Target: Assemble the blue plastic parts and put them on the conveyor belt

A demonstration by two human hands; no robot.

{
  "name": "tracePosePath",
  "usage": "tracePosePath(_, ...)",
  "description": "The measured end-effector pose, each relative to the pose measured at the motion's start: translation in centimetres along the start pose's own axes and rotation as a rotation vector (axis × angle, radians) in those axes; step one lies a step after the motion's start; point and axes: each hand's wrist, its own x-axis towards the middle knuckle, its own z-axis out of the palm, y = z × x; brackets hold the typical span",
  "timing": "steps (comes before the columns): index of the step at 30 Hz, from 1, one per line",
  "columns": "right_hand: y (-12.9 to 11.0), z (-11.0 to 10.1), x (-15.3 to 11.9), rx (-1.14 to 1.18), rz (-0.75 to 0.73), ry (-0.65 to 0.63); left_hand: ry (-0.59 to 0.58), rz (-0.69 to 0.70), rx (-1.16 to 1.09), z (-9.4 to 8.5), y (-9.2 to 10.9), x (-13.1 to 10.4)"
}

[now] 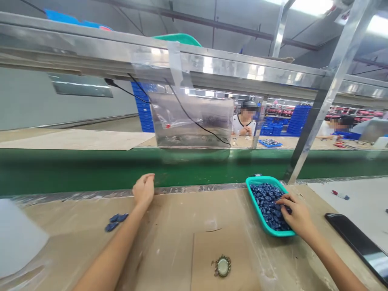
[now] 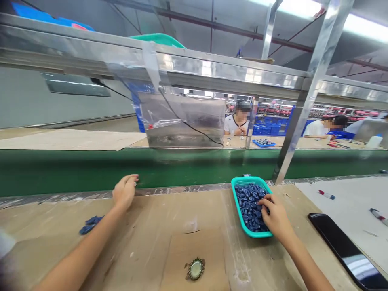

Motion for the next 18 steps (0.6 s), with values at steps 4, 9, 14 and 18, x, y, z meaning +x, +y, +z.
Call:
tracePosePath(4,-0.7,-0.4,-0.2,0.067,0.014,0.03,-0.222,0.219,0.66,-0.1,-2.5,2.1)
tracePosePath(9,-0.6,-0.6,-0.1,0.064,0.019,0.032,-0.425,0.381,1.018,0.2,-4.2,2.6)
tracePosePath(14,-0.7,-0.6,0.0,0.095,0.019,0.029,-0.471,0.511,1.019,-0.6,-3.1,0.9)
tracePosePath(18,-0.9,-0.6,0.0,0.154,0.043,0.031,-0.478,0.572,0.996,-1.7,-1.9,-1.2)
